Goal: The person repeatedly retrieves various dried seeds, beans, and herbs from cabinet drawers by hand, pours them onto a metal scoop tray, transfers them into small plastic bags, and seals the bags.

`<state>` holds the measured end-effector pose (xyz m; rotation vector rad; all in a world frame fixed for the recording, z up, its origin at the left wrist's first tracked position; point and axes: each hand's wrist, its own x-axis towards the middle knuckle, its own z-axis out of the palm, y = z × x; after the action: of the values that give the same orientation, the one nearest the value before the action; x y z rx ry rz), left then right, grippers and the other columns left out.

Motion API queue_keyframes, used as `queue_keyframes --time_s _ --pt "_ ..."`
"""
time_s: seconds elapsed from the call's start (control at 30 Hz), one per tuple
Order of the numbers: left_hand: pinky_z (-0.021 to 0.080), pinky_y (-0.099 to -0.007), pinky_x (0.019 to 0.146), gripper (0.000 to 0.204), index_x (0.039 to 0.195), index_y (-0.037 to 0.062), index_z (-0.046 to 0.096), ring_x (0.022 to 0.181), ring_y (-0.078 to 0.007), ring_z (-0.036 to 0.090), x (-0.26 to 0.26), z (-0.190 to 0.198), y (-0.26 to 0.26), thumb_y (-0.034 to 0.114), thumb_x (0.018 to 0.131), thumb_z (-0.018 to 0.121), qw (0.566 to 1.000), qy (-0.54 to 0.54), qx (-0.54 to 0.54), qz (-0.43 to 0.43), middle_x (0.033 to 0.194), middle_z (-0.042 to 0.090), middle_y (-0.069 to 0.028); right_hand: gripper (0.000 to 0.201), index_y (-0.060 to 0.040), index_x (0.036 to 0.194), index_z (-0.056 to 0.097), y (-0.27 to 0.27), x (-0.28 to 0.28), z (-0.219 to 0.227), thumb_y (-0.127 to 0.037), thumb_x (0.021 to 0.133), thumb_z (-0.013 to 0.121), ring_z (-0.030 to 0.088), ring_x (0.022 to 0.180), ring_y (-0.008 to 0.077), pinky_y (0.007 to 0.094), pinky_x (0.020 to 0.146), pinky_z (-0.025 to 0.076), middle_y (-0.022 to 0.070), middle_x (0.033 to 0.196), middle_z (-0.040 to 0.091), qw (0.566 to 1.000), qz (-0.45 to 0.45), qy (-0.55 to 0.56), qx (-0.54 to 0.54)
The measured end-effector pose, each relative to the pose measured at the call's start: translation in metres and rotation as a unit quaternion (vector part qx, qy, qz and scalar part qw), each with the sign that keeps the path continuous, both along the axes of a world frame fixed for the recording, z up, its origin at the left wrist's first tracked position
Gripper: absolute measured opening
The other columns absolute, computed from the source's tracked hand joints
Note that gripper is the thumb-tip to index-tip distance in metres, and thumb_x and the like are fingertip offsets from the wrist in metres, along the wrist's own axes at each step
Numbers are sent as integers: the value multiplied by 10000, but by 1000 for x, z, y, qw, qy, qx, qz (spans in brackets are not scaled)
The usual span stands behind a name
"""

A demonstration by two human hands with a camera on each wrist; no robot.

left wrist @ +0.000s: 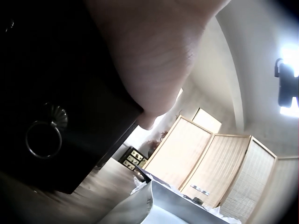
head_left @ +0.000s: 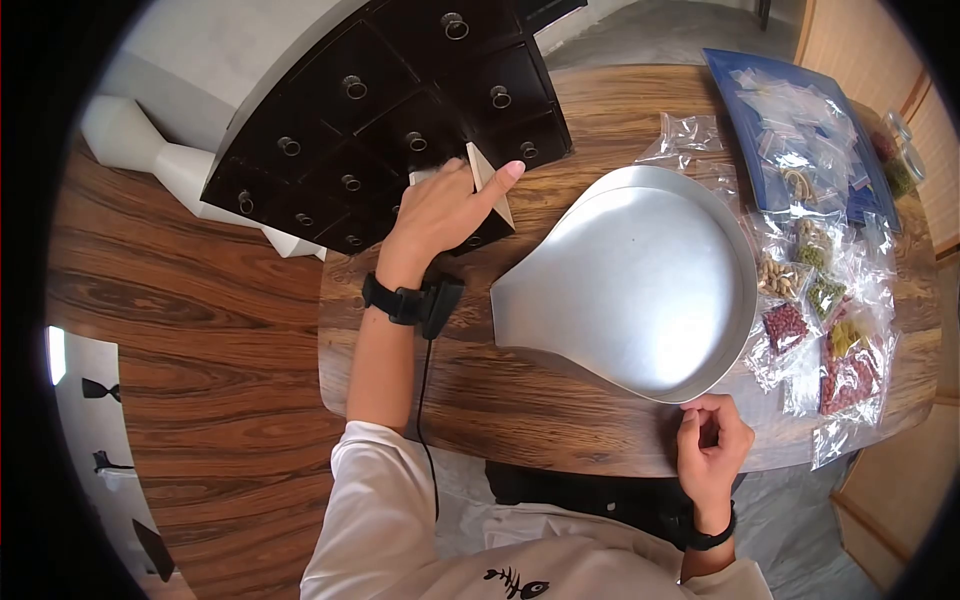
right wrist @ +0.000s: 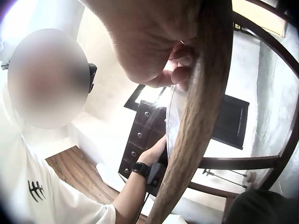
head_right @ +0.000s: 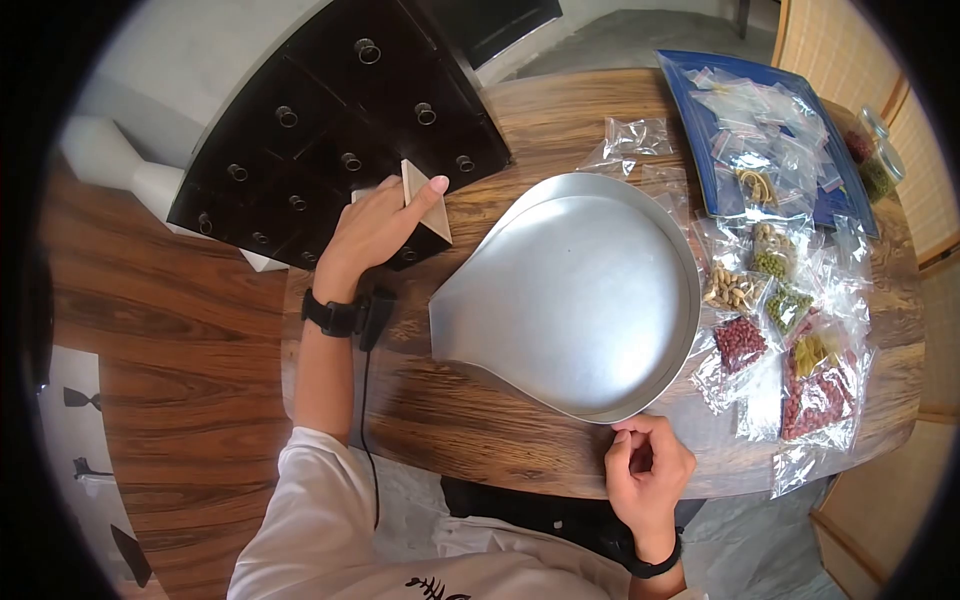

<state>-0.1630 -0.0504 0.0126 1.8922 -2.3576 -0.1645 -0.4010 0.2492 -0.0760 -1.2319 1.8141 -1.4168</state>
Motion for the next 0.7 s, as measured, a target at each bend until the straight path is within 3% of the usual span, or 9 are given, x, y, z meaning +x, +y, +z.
queue_keyframes --time_s 0.03,0.1,0.23,0.43,0.5,0.53,0.7 --pt "525 -472 862 964 1025 -26 734 990 -403 700 0 0 0 849 907 348 1000 0 -1 0 904 732 -222 25 -21 893 648 0 0 0 4 889 647 424 494 21 207 473 319 -27 590 532 1000 2 -1 2" --pt "534 -482 761 909 874 -15 747 851 -395 711 -2 2 4 805 936 360 1000 9 4 -23 812 719 -213 24 -19 895 649 0 0 0 3 889 646 425 496 22 207 474 320 -26 593 533 1000 1 -2 -2" --pt "522 -461 867 866 1010 4 753 968 -402 699 -3 6 9 756 973 326 999 -20 38 -3 926 738 -218 24 -18 893 651 0 0 1 3 888 643 430 501 25 208 476 323 -23 599 534 1000 2 -6 -2" --pt "526 -475 739 668 909 13 729 810 -409 688 0 -7 26 615 1009 459 998 -14 -62 -30 828 710 -215 24 -15 885 653 0 -1 1 2 887 638 440 506 28 210 478 328 -18 603 540 1000 3 1 2" --pt "517 -475 689 542 888 17 706 758 -399 675 6 -21 31 518 1012 538 982 51 -161 -85 788 692 -198 22 -13 885 653 1 0 0 2 886 637 445 508 28 209 479 332 -16 606 545 1000 1 -1 4" --pt "515 -465 686 477 912 16 696 749 -388 673 7 -24 33 462 1014 563 979 51 -175 -94 781 687 -188 21 -11 885 652 1 0 0 2 885 637 450 510 28 208 480 335 -15 608 550 1000 0 -4 7" --pt "511 -459 696 475 918 13 686 746 -390 666 7 -23 40 460 1017 561 981 52 -169 -85 792 686 -178 19 -7 886 650 0 1 -1 -2 889 632 459 513 28 205 482 342 -11 616 564 1000 3 -8 6"
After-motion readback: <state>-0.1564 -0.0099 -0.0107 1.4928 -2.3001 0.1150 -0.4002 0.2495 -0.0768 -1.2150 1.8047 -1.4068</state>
